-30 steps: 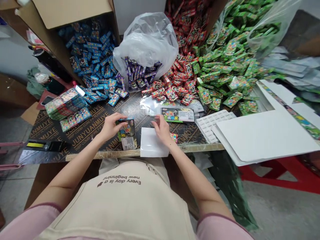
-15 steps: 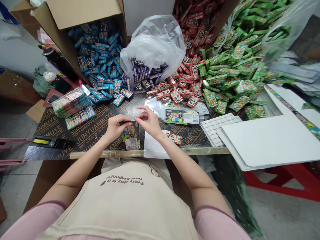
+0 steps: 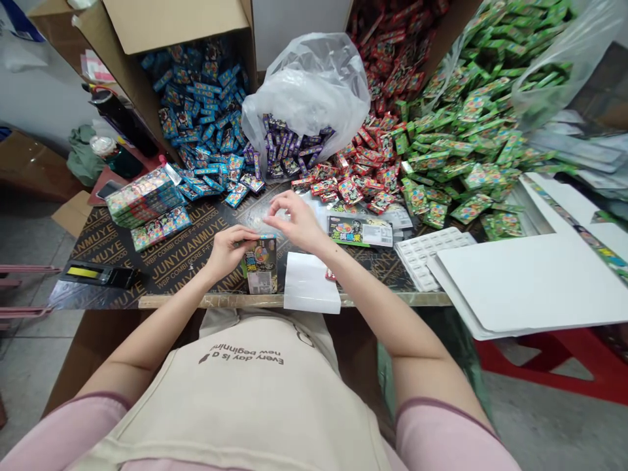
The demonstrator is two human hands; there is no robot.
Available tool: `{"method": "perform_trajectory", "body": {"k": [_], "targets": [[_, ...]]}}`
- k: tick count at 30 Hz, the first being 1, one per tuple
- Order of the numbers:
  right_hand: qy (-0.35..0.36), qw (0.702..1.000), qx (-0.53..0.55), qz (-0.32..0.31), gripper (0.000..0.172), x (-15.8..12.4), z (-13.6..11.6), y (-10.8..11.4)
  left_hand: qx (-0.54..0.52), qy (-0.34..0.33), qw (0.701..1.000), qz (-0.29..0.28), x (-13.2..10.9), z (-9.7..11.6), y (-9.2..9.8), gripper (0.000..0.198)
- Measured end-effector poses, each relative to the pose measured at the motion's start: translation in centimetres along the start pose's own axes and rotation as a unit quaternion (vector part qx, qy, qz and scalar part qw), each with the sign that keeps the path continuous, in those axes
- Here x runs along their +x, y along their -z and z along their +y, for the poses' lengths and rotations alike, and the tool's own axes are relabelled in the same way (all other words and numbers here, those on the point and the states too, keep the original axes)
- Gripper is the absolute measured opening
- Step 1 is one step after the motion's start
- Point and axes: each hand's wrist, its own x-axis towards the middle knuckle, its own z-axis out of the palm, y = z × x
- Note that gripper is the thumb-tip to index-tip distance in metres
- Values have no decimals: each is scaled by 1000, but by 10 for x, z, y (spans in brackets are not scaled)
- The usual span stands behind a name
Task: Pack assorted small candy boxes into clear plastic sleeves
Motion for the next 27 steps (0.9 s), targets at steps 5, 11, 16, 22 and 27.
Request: {"method": "perform_trajectory", "body": {"k": [5,11,16,22,27], "targets": [[-58,968,33,-243,20,20,3,-14,-27,70,997,28,-1,-2,-1,4],[-43,959,-63,-272,19,31,1,-25,-22,86,995,34,-4,-5,-1,7],[-42,959,-93,-265,21,33,2,-28,-19,68,997,42,-6,-4,-3,7],[-59,963,-43,-260,23,32,4,-29,0,96,993,66,-2,1,-5,18],[-170,961,176,-128,31,16,25,-46,-74,155,981,90,-13,-11,-21,29]]}}
